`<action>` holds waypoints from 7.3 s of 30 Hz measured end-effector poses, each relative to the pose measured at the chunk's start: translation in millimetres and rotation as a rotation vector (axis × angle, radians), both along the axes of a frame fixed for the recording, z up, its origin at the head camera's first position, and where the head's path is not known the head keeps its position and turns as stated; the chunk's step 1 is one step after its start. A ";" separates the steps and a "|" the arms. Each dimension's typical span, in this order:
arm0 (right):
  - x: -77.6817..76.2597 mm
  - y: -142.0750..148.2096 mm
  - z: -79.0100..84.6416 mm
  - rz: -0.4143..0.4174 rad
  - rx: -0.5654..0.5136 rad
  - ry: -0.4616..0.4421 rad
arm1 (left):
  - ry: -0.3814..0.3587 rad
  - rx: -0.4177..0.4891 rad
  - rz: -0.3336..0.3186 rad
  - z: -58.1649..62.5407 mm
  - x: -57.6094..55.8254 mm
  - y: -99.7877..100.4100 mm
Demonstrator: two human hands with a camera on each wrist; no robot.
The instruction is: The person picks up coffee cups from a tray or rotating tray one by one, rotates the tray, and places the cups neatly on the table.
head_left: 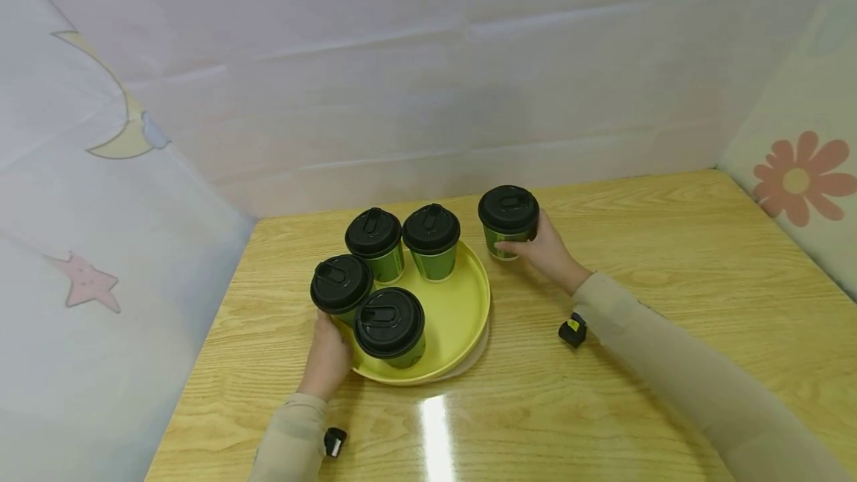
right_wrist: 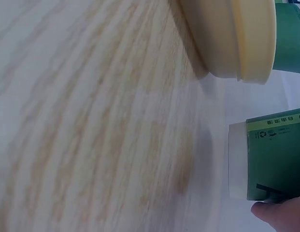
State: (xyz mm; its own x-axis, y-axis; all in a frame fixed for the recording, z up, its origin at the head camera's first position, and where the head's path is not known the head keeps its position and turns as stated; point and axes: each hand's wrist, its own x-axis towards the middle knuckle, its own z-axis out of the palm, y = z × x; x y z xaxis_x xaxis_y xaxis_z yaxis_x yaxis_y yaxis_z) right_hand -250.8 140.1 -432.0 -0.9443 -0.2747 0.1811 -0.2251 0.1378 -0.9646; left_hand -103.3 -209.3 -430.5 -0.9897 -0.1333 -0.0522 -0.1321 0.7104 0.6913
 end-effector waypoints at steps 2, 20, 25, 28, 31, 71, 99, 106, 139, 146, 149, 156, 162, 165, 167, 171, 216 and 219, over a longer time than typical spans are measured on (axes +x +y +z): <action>-2.0 -0.2 -0.1 -0.006 0.002 -0.003 | -0.009 0.004 0.003 0.7 0.0 0.0; -7.3 -6.3 21.1 -0.042 0.021 -0.070 | -0.014 -0.028 0.014 1.9 -2.9 0.7; -19.5 -2.3 4.7 -0.069 0.021 -0.078 | -0.017 -0.037 0.010 1.4 -1.0 1.5; -25.9 0.3 -4.7 -0.088 0.038 -0.055 | -0.013 -0.051 0.000 0.1 0.0 1.6; -29.0 1.1 -7.8 -0.096 0.055 -0.034 | -0.002 -0.058 0.001 -0.8 0.5 1.3; -39.2 -9.8 19.7 -0.056 -0.020 -0.065 | 0.029 -0.053 0.009 -4.7 -1.1 1.2; -75.1 -23.4 -7.0 -0.133 0.089 -0.111 | -0.009 -0.070 0.019 0.8 3.3 2.3; -80.9 -26.4 -6.5 -0.139 0.102 -0.113 | -0.005 -0.086 0.020 1.4 4.0 2.4; -98.2 -29.6 -9.1 -0.173 0.131 -0.112 | 0.033 -0.088 0.010 1.0 5.3 4.9; -95.1 -25.0 -8.1 -0.176 0.144 -0.138 | 0.014 -0.052 0.003 0.0 -0.1 5.5; -89.3 -21.1 -5.2 -0.180 0.154 -0.183 | 0.008 -0.058 -0.001 -1.2 -1.7 4.8; -73.4 -11.0 2.0 -0.167 0.187 -0.248 | 0.023 -0.062 -0.005 -2.4 -1.2 3.2; -58.6 -2.9 8.5 -0.161 0.201 -0.238 | 0.030 -0.091 0.004 -3.4 -1.7 2.3; -49.8 -0.2 13.6 -0.160 0.200 -0.222 | 0.030 -0.091 0.003 -3.7 -2.4 2.0; -42.6 1.1 18.4 -0.150 0.204 -0.215 | 0.018 -0.089 0.000 -4.3 -2.7 1.5; -27.4 3.5 26.3 -0.111 0.200 -0.193 | 0.008 -0.080 -0.007 -4.5 -2.9 0.8; 15.2 -15.4 25.7 0.123 0.237 -0.109 | 0.076 -0.145 -0.127 -2.5 -10.7 -15.7; 16.2 -16.1 26.9 0.125 0.236 -0.115 | 0.090 -0.151 -0.144 -1.4 -10.7 -15.9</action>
State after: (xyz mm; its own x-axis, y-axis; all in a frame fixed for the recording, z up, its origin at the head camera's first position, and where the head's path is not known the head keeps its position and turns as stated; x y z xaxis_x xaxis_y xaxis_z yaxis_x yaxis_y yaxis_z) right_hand -234.7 123.9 -405.1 -0.9112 -0.4119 -0.0077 -0.1457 0.3397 -0.9292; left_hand -114.1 -225.2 -431.9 -0.9988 0.0106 0.0470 0.0359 0.8136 0.5803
